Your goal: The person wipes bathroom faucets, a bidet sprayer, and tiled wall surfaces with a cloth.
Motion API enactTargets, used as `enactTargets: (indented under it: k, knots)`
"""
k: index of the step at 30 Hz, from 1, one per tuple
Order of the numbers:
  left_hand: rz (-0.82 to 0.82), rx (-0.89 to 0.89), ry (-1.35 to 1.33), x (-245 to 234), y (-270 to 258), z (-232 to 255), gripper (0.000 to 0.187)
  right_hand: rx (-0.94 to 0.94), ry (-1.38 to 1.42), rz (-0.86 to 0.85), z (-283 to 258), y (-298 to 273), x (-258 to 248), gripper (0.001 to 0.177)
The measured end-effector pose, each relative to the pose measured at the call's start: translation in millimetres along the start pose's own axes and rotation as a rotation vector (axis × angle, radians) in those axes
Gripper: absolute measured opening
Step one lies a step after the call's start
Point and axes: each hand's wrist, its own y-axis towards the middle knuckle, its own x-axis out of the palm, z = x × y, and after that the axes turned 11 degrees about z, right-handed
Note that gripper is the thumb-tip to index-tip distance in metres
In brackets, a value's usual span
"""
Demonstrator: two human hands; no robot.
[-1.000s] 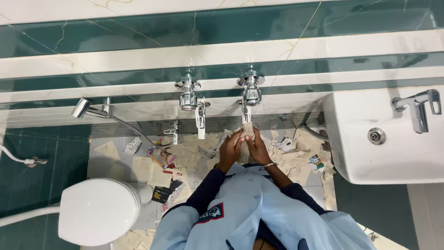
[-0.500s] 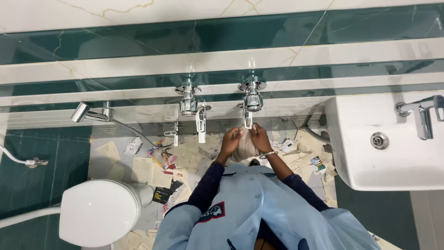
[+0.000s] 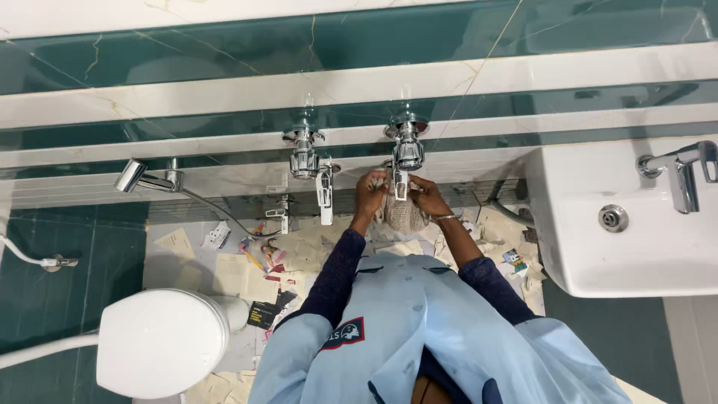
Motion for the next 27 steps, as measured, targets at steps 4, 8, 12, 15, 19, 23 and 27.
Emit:
enactTargets:
  k: [4,8,12,15,19,23,27]
  knots:
    - [0.022,-0.270,0.015,-1,0,34,0.045,-0.106,0.024,0.068,-6,-3,2,0.050]
    - [0.035,-0.163,-0.131,2,-10,62,0.048,-0.425,-0.023,0.210,-12,-7,10,0.047]
    - [0.101,-0.213,-0.006,1,-26,81,0.039,-0.458,-0.085,0.287,-33,-19,11,0.035]
    - [0.124,0.016,-0.053,-3,-33,90,0.034,-0.461,-0.022,0.287,-52,-37,15,0.035]
    - [0.092,0.112,-0.068,-2,-46,100,0.033,-0.596,-0.092,0.328,-73,-53,13,0.036]
    - [0.101,0.019,0.000,4,-25,100,0.032,-0.686,-0.163,0.350,-72,-34,12,0.031]
    - [0.040,-0.159,0.185,7,-4,83,0.032,-0.643,-0.155,0.189,-62,-3,5,0.032]
